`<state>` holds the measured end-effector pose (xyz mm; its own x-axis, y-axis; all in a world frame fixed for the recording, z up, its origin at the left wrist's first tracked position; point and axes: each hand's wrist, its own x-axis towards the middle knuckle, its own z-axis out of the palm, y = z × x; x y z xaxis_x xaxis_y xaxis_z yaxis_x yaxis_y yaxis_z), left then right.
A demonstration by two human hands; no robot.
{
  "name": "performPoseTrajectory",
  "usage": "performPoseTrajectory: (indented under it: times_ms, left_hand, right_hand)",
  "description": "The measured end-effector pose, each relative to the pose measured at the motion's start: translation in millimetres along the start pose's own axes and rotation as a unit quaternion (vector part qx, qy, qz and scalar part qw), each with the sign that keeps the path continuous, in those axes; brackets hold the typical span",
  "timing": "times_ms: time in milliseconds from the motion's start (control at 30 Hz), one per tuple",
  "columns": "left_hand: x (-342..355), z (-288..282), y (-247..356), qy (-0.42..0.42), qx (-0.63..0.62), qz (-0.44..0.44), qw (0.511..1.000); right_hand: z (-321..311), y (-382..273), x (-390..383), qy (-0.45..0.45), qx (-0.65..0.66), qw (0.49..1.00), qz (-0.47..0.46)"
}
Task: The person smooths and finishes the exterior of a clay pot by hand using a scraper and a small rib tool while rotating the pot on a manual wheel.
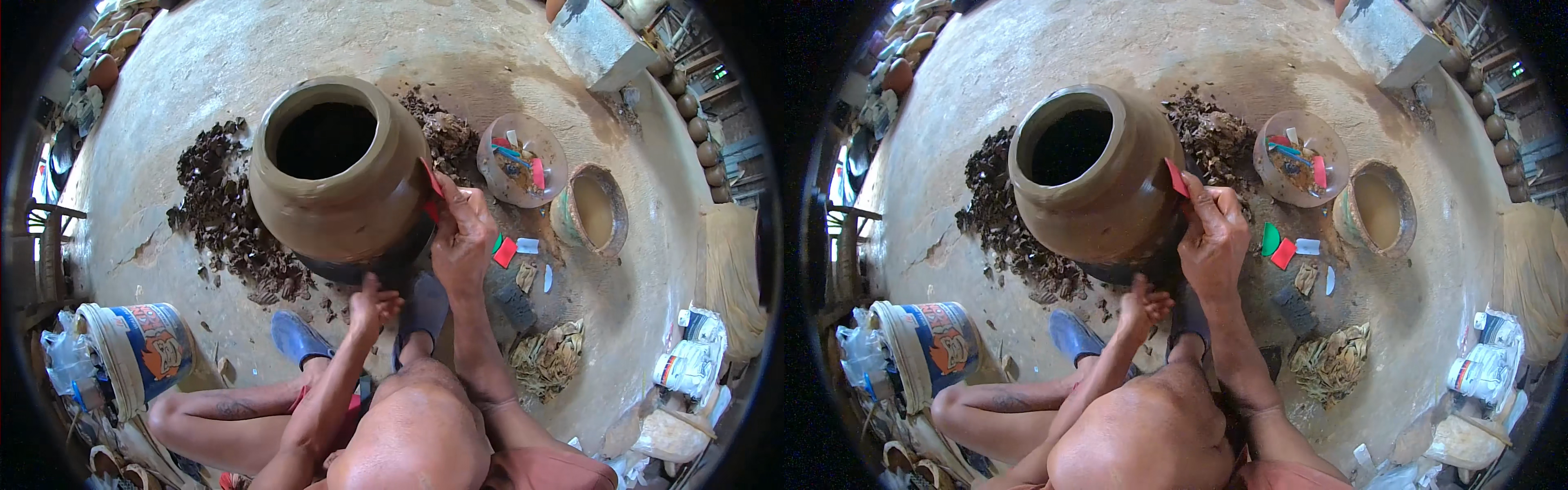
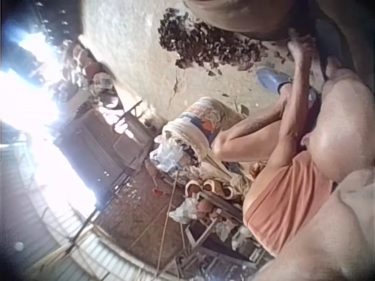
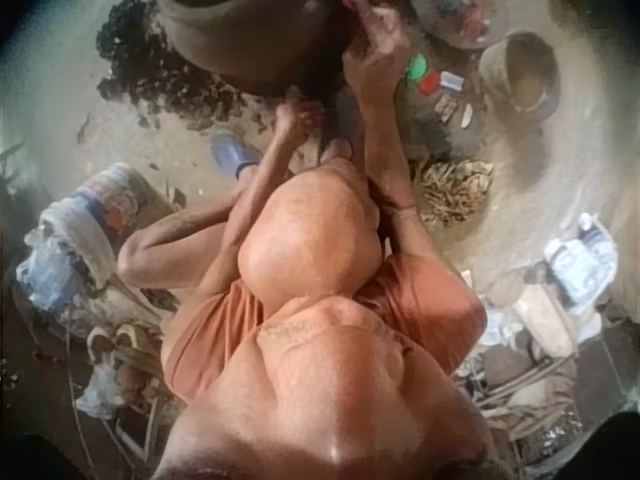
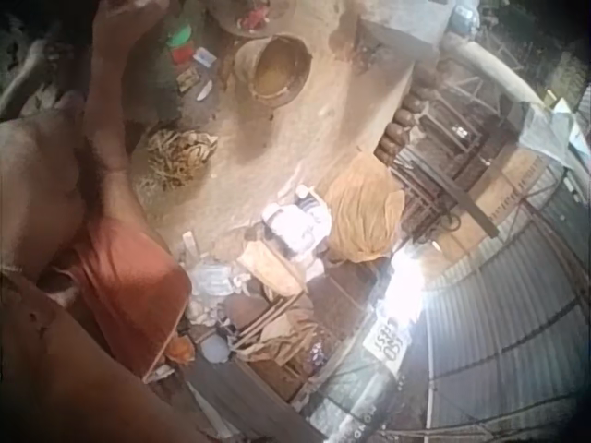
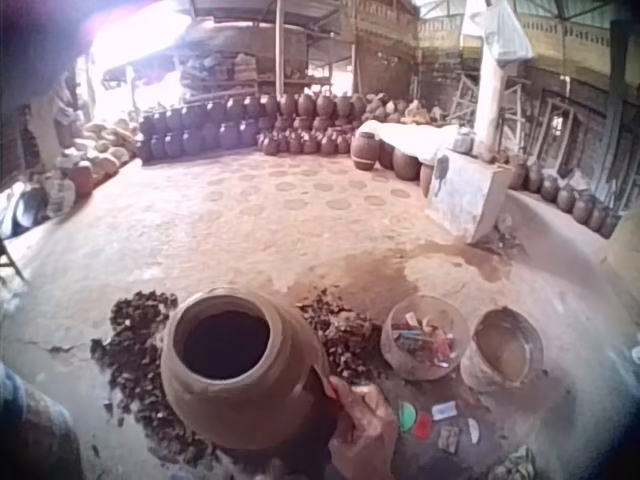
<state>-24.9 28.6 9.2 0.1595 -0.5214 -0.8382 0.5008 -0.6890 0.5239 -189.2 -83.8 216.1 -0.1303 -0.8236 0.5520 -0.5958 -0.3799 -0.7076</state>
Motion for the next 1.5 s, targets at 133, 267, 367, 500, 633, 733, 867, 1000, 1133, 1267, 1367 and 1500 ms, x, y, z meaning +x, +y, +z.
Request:
performPoseTrajectory:
  times_ms: [133, 267, 367, 500, 633, 733, 867, 1000, 1133, 1267, 1367, 1500]
  left_hand:
    - [32, -37, 57, 0.005, -0.072, 0.038, 0.997]
    - [61, -86, 117, 0.113, 0.034, 0.221, 0.968]
    - [27, -9, 42, 0.16, 0.012, 0.19, 0.969]
    - [-32, 25, -4, 0.018, -0.031, -0.026, 0.999]
    - [72, -111, 123, -0.022, -0.155, 0.242, 0.958]
    - [87, -146, 127, 0.192, 0.037, 0.365, 0.91]
    - [2, 0, 16, 0.082, -0.037, 0.077, 0.993]
    - [-23, 22, 17, 0.028, -0.007, -0.031, 0.999]
    - [63, -85, 107, 0.014, -0.076, 0.256, 0.964]
    - [52, -35, 47, 0.186, -0.034, 0.284, 0.94]
    - [-11, 12, 6, -0.01, -0.044, 0.01, 0.999]
    - [28, -29, 56, 0.108, -0.066, 0.182, 0.975]
  right_hand:
    - [-3, -3, 7, 0.01, 0.011, 1.0, -0.019]
    - [8, -13, 5, 0.002, 0.023, 1.0, -0.021]
    - [-2, -4, 5, -0.002, -0.004, 1.0, -0.026]
    - [-12, 5, 4, -0.015, -0.011, 1.0, -0.015]
    - [4, -31, 14, -0.005, 0.02, 0.999, -0.046]
    - [15, -46, 18, -0.014, 0.06, 0.998, -0.031]
    - [-7, -4, 3, -0.022, -0.02, 0.999, -0.045]
    - [-17, 3, 11, -0.018, -0.034, 0.999, -0.037]
    - [-4, -18, 14, -0.028, -0.011, 0.998, -0.058]
    - [-8, -21, 16, -0.062, -0.039, 0.997, -0.04]
    - [-17, -15, 13, -0.075, -0.045, 0.995, -0.045]
    - [-19, -19, 17, -0.075, -0.033, 0.996, -0.035]
